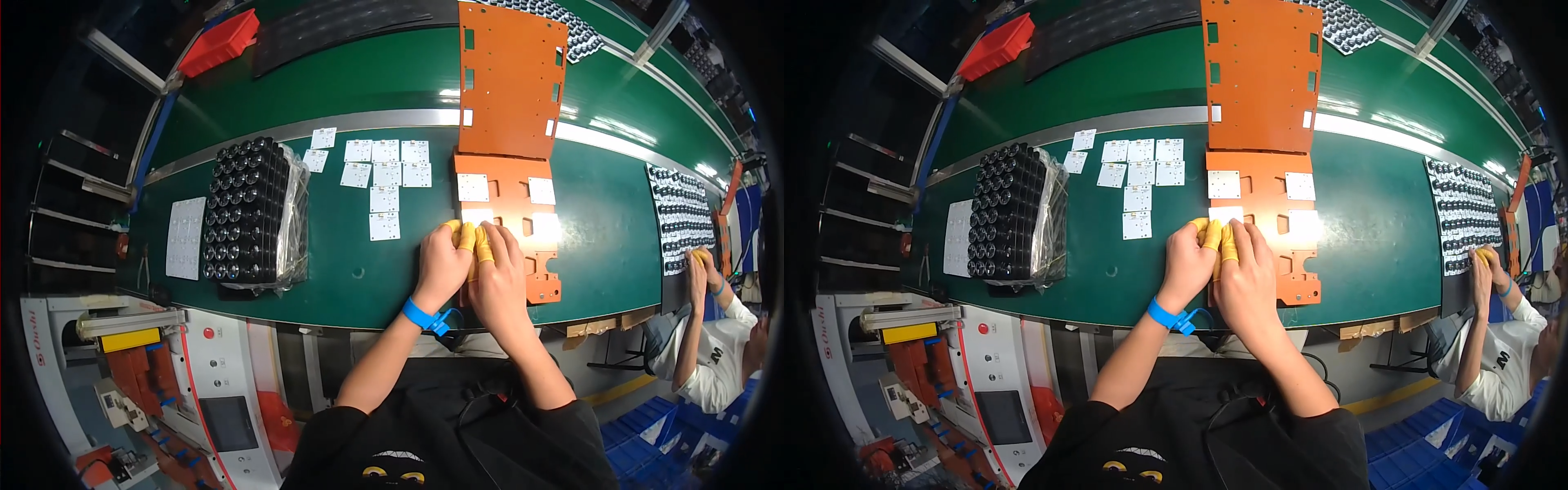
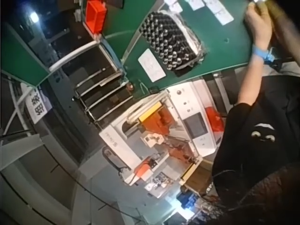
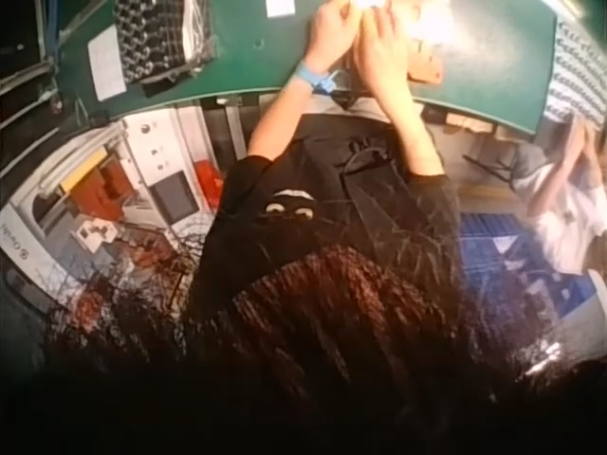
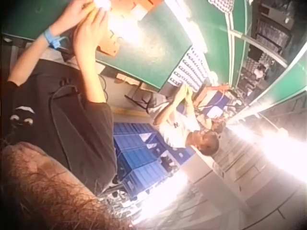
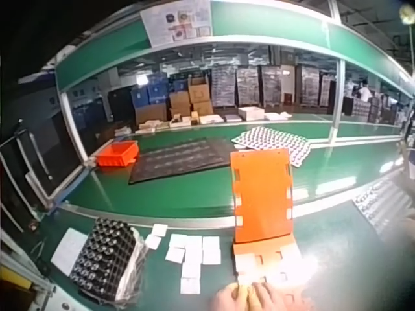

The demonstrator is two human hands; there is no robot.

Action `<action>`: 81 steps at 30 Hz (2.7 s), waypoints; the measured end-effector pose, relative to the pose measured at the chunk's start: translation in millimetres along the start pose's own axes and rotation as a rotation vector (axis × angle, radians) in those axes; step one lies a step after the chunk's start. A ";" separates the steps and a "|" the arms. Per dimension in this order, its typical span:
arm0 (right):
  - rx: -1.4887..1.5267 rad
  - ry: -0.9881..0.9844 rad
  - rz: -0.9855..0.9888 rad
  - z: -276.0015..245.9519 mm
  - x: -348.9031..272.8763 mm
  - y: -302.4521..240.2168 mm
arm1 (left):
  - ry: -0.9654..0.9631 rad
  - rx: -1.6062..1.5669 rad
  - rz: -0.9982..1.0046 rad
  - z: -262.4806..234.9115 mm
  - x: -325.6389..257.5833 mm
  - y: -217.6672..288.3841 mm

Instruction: Assemble small LED components into a fixture template on a production line.

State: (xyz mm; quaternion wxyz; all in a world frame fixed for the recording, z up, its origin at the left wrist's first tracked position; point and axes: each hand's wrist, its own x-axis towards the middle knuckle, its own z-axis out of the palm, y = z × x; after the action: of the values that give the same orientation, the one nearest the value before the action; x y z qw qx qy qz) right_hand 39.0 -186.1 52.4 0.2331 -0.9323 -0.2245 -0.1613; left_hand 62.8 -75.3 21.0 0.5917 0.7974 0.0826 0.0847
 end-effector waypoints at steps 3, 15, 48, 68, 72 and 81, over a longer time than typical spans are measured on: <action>-0.010 -0.043 -0.016 2.0 -0.2 5.0 | -0.071 0.017 -0.046 -4.4 8.6 -9.3; -0.068 -0.103 -0.005 2.5 4.7 -1.4 | -0.232 0.065 -0.083 -16.7 17.1 -10.0; 1.412 -0.656 -0.754 -82.6 48.6 -190.4 | 0.448 0.734 0.187 -127.1 -42.7 -55.1; 0.413 -0.064 -0.338 67.8 156.5 -183.5 | 0.329 0.429 0.276 -136.5 -40.9 -78.6; 0.396 -0.042 -0.353 75.6 159.1 -180.1 | 0.343 0.437 0.243 -135.5 -43.2 -62.6; 0.868 -0.289 -0.183 43.0 129.4 -167.3 | 0.481 0.011 0.216 -132.3 -36.4 -60.6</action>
State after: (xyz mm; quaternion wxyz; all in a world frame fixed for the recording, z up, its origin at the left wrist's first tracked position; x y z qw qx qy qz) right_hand 74.4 12.4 129.4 0.5527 -0.7380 -0.3825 0.0591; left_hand -5.3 56.6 -0.7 0.5382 0.7619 0.1354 0.3340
